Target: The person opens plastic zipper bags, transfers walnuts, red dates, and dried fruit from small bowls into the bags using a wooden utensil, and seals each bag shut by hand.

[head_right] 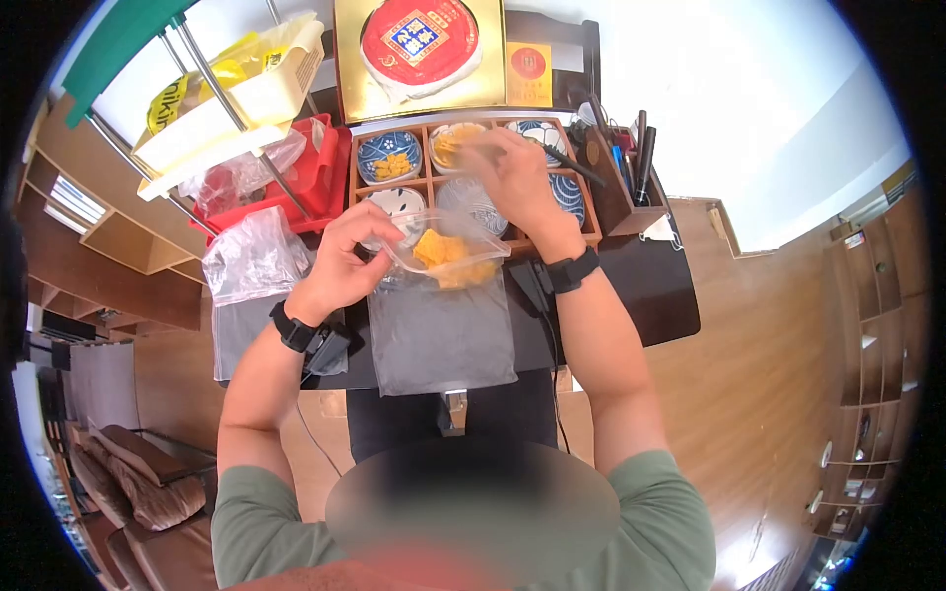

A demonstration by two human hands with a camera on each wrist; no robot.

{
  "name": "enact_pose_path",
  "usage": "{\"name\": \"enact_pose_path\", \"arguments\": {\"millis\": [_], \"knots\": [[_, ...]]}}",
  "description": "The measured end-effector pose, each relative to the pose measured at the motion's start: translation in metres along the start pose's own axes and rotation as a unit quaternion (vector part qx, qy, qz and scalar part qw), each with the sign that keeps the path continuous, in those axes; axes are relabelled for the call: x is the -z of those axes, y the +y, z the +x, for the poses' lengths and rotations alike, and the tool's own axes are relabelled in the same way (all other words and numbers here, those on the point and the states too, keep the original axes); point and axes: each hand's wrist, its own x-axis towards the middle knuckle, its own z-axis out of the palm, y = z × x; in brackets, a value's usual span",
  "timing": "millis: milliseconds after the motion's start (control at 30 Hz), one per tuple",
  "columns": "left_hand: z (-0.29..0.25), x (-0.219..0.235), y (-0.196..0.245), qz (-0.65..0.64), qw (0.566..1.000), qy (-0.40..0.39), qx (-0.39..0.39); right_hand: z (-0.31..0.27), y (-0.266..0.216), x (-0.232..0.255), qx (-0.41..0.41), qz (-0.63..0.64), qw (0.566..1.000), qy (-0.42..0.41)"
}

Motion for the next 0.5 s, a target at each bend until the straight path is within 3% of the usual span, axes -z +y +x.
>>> {"name": "enact_pose_path", "arguments": {"millis": [133, 333, 500], "knots": [[-0.001, 0.0, 0.001, -0.009, 1.0, -0.001, -0.002, 0.0, 0.003, -0.001, -0.02, 0.01, 1.0, 0.006], [0.001, 0.0, 0.0, 0.001, 1.0, -0.002, -0.007, 0.006, 0.0, -0.009, 0.031, -0.015, 0.999, 0.016], [0.0, 0.0, 0.002, -0.01, 1.0, -0.002, 0.012, 0.006, -0.003, -0.01, 0.019, -0.027, 0.999, 0.027]]}}
